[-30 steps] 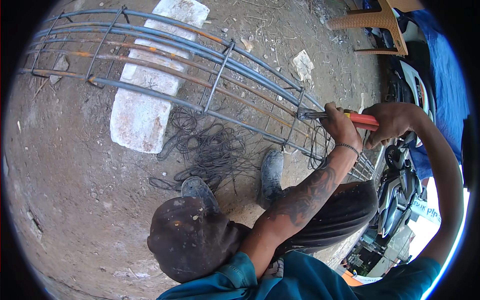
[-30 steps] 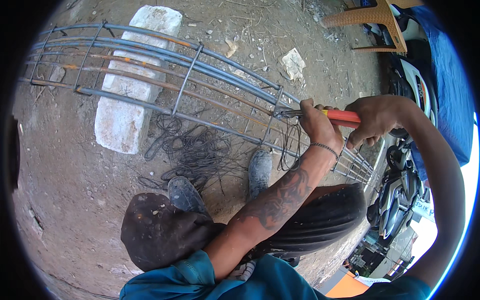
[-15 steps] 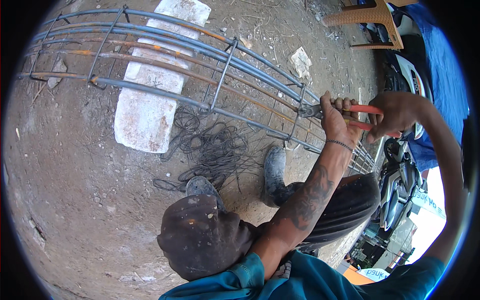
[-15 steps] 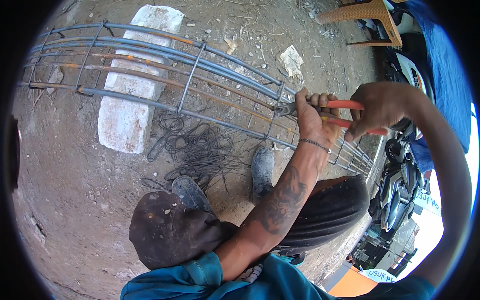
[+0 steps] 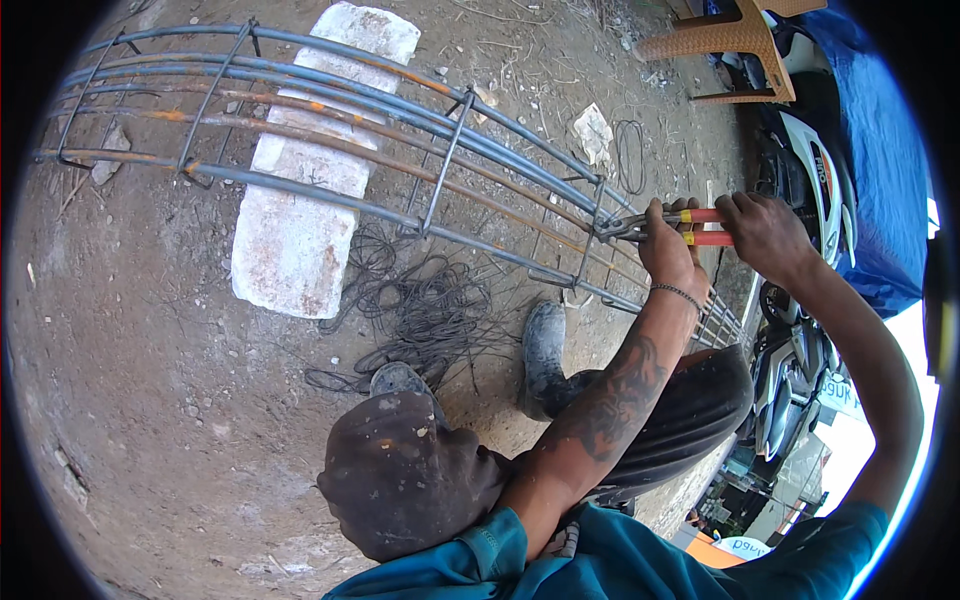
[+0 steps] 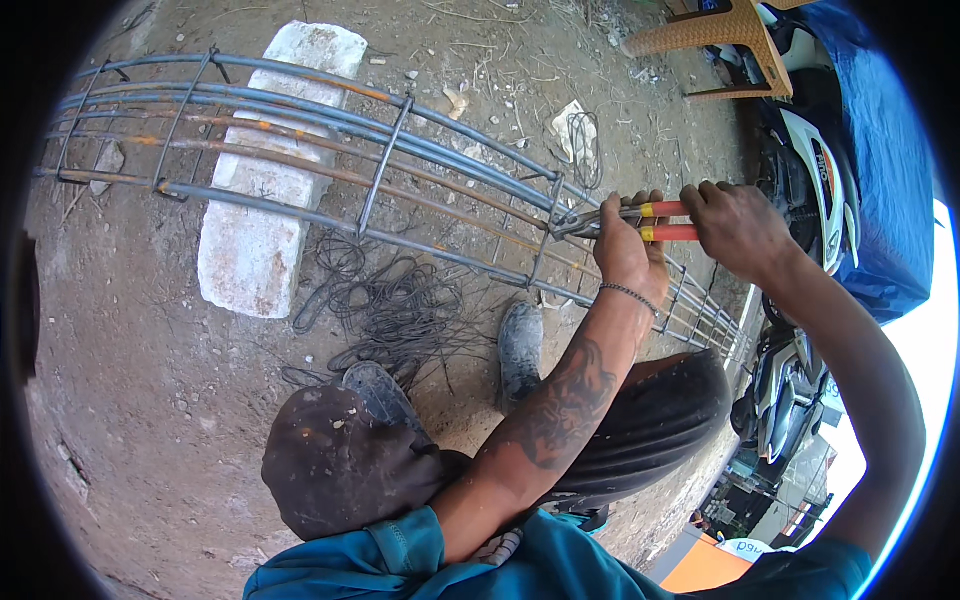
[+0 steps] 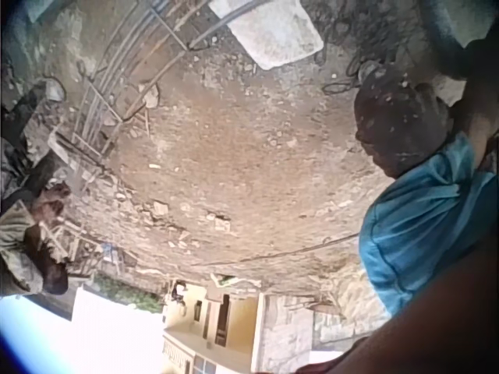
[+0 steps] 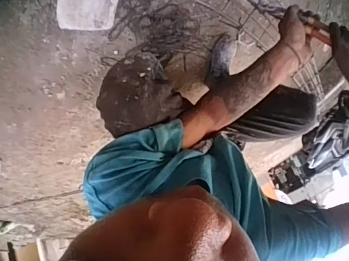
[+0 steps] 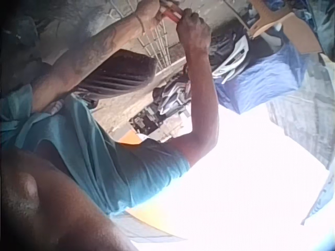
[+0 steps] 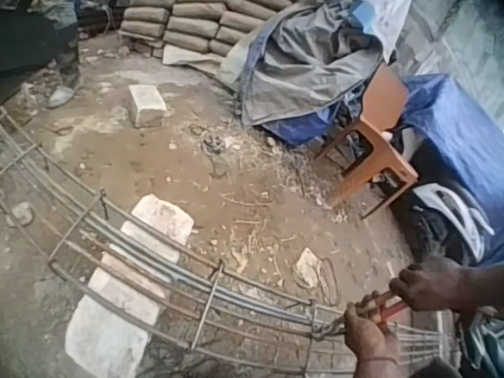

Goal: The person twists tie wire around rebar components with pliers to secure them together into a cage structure.

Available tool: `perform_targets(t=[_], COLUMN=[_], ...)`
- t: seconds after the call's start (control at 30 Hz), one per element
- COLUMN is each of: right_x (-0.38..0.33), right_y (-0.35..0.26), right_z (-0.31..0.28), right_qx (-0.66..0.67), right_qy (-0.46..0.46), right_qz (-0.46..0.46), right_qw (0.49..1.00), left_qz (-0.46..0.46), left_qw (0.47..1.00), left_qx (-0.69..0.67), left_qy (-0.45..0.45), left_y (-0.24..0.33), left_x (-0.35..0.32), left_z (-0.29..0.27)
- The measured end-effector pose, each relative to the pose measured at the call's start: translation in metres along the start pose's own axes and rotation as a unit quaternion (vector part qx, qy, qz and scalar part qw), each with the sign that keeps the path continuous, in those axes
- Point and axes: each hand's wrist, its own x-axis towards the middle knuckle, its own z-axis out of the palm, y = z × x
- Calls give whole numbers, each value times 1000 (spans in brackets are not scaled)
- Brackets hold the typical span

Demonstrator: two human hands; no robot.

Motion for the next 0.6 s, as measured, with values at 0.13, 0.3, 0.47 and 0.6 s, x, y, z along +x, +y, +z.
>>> perform_targets(t=[0.13,0.3,0.47,0.6], right_x=[11,22,28,26], right_y=[20,34,47,35], right_z=[35,70,93,75], right_qx=[25,86,101,78], right_qy=[44,119,99,131], right_qz=[-38,-77,-71,-84], right_qw=[998,986,987,985], left_qz=[10,30,35,42], left_qw=[1000,999,999,994], left_qx=[5,34,30,9], left_qy=[10,2,12,103], left_y=[-3,-4,-3,-6], left_x=[18,28,28,33], left_z=[-2,-11,-5,17])
